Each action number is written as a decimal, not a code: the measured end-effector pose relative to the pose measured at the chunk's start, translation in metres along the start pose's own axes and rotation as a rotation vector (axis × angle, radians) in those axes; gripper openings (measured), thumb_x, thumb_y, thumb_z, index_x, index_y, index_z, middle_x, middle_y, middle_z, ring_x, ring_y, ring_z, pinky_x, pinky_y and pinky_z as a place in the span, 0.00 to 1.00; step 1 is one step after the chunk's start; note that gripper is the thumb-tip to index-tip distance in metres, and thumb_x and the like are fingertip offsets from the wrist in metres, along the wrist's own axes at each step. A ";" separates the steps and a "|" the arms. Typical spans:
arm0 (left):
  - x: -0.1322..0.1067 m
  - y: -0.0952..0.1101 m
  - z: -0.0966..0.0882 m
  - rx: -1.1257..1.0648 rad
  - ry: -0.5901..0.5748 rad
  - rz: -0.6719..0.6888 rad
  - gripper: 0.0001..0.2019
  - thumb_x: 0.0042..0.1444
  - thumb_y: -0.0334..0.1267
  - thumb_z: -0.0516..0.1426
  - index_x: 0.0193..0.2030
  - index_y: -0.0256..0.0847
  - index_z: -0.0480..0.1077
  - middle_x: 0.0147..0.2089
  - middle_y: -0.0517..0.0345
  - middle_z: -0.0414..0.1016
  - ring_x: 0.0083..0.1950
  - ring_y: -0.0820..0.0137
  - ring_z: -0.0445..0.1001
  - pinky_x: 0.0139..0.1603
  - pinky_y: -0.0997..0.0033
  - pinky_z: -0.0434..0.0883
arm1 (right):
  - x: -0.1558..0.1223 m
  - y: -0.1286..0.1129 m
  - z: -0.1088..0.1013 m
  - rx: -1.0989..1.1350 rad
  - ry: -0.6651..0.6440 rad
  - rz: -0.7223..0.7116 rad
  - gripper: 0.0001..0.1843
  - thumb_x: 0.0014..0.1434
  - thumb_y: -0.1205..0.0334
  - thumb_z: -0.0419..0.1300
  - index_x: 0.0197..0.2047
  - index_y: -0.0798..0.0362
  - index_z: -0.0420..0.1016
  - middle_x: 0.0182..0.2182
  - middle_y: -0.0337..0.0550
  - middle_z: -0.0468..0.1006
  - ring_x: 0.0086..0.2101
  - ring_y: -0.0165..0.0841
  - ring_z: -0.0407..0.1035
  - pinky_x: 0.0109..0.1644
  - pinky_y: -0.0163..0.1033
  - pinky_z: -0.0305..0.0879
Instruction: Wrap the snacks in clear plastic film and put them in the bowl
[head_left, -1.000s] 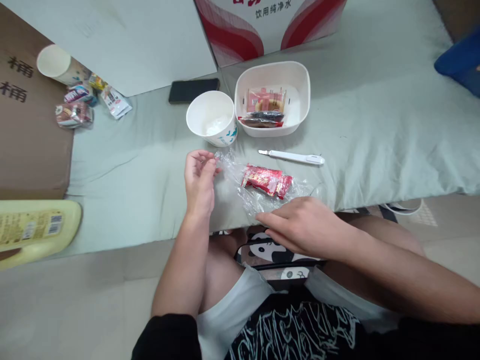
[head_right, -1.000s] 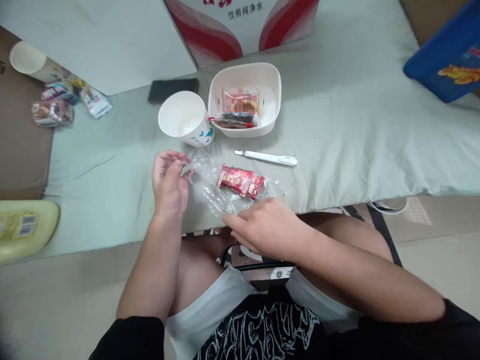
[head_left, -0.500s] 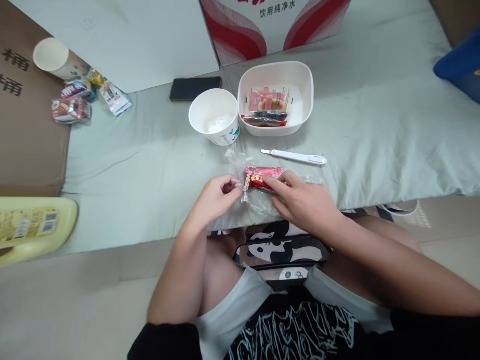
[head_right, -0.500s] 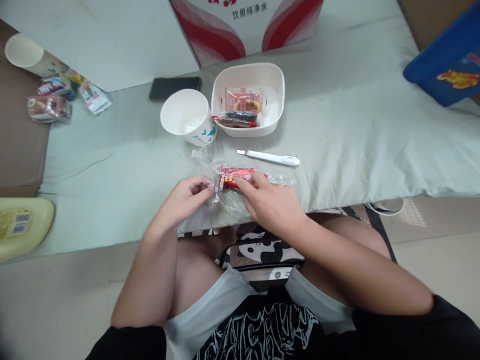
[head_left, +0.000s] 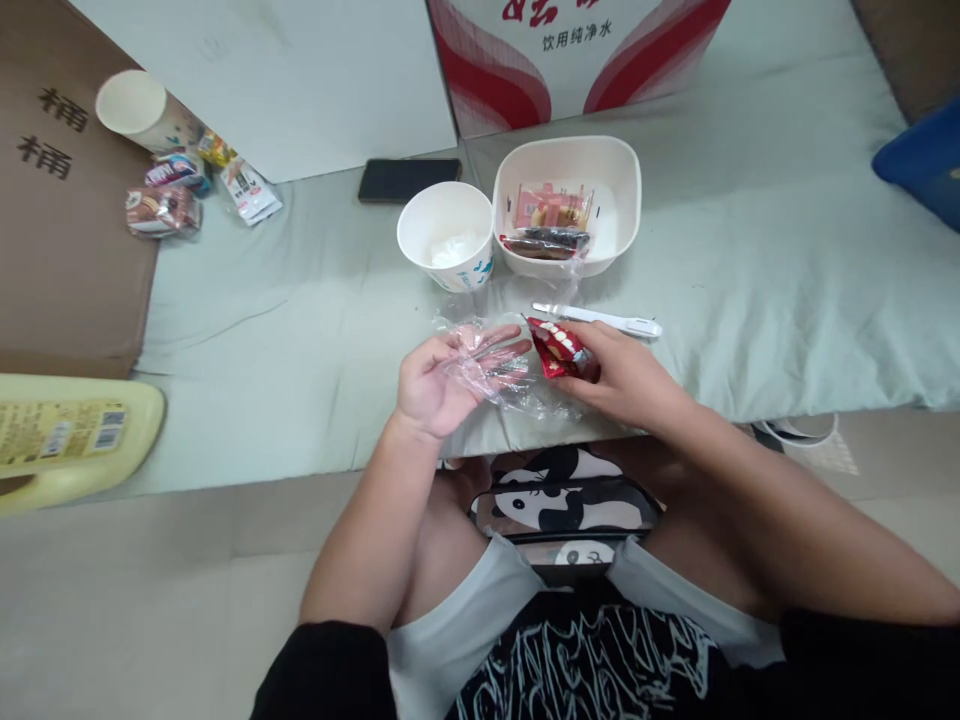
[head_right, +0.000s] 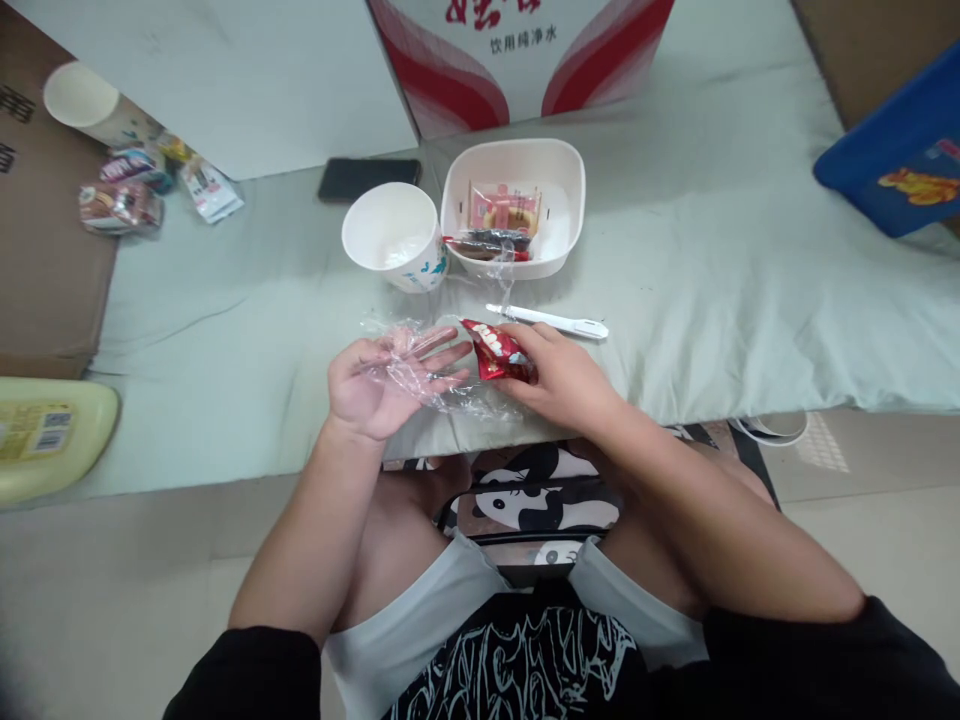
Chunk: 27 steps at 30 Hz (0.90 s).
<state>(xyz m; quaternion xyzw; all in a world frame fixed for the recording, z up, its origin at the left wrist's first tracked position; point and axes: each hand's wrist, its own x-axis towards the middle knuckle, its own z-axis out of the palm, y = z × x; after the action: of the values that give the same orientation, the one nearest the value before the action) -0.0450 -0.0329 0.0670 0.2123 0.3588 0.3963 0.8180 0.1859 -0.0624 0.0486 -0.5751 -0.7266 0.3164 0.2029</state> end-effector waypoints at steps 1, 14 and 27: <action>0.001 0.000 0.000 -0.050 0.010 0.006 0.03 0.43 0.36 0.56 0.24 0.41 0.68 0.48 0.49 0.83 0.60 0.46 0.77 0.62 0.37 0.72 | 0.001 0.003 0.000 0.057 0.005 -0.035 0.32 0.61 0.51 0.61 0.67 0.50 0.69 0.58 0.54 0.78 0.53 0.51 0.74 0.54 0.54 0.72; 0.010 -0.010 0.012 -0.234 0.010 0.068 0.03 0.44 0.35 0.52 0.23 0.41 0.63 0.47 0.51 0.83 0.62 0.47 0.76 0.64 0.28 0.67 | -0.006 -0.010 0.003 -0.297 0.196 0.026 0.31 0.59 0.46 0.61 0.61 0.54 0.74 0.57 0.60 0.76 0.52 0.54 0.74 0.44 0.50 0.72; 0.012 -0.007 0.013 -0.084 0.059 0.024 0.05 0.39 0.37 0.53 0.22 0.42 0.59 0.45 0.52 0.83 0.64 0.48 0.74 0.61 0.33 0.71 | 0.004 -0.005 0.001 -0.160 0.184 0.052 0.23 0.61 0.56 0.57 0.58 0.50 0.74 0.52 0.53 0.81 0.48 0.47 0.74 0.45 0.47 0.69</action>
<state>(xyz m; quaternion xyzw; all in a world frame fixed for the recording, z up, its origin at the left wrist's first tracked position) -0.0267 -0.0283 0.0658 0.1703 0.3635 0.4267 0.8104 0.1806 -0.0590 0.0515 -0.6347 -0.7128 0.2081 0.2140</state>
